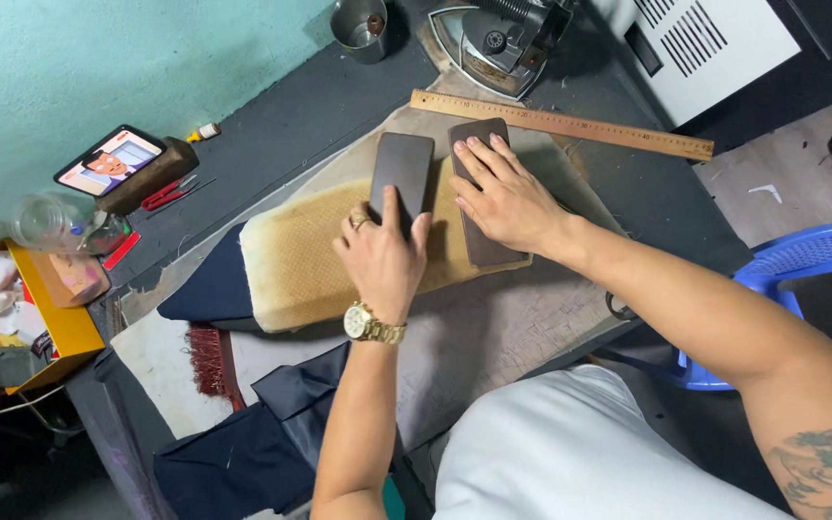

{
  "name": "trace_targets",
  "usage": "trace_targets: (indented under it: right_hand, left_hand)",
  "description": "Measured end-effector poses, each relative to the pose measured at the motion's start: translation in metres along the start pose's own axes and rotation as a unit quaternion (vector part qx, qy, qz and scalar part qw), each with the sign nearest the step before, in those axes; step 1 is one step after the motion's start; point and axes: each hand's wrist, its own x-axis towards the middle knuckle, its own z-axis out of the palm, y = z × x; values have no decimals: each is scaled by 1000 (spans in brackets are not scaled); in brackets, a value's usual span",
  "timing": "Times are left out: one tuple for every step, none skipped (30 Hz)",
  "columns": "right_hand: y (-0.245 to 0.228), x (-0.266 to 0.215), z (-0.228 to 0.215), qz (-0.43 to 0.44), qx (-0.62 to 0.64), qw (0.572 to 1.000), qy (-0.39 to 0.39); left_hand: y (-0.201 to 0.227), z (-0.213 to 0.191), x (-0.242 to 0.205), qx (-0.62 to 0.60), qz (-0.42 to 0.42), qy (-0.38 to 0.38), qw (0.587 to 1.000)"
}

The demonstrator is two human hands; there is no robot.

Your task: The person cuts a piece of blue fabric using large shears, marks the fabric with pink chalk, and then irons the fabric on a specialized wooden block.

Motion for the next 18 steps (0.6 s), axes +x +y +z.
trace_targets:
  right_hand:
    - [1,0,0,-4,1,1000,0]
    - [1,0,0,-4,0,1000,2]
    - [1,0,1,-5,-1,1000,5]
    - [1,0,1,-7,1,1000,7]
    - [1,-1,1,-8,-1,1000,11]
    - [1,-3,1,-6,-3,1000,15]
    - [2,-4,1,-6,1,1000,16]
    - [1,-3,2,-4,-4,1000,27]
    - [-1,-2,3,-3,-10,999,37]
    - [1,-3,1,-15,1,999,42]
    - [2,-4,-2,-14,2,999,38]
    - [1,-1,-3,-18,4,999,35]
    - [0,1,-2,-34,16,998,40]
    - [2,0,-3,-32,0,999,38]
    - [3,-2,-4,-29,-17,999,36]
    - [5,-3,-1,-44,-10,998,40]
    - [7,-3,1,-43,-15,998,41]
    - [8,-5,3,-40,-19,998,40]
  left_hand:
    - [12,-2,0,0,-3,1,1000]
    - [22,-4,-1,-6,-6,-18,1000]
    - [34,-6,-1,-12,-8,-36,999]
    - [36,-4,-5,-9,-10,-36,999]
    - [39,-2,-9,0,-10,-23,1000]
    - [41,1,-14,10,-9,-12,1000]
    - [42,0,-17,14,-10,-13,1000]
    - [41,-2,-21,11,-6,-12,1000]
    - [39,-5,-25,8,-1,-12,1000]
    - [41,-5,-28,17,-15,-8,1000]
    - [43,-6,-31,7,-6,0,1000]
    - [42,-7,-34,-2,-1,10,1000]
    - [42,-5,-34,9,-19,16,1000]
    - [45,-1,-34,9,-21,27,999]
    - [47,2,-35,10,-22,38,999]
    - [49,3,-36,15,-37,44,998]
    - [51,4,-38,10,-43,36,998]
    - [52,5,-39,6,-48,26,998]
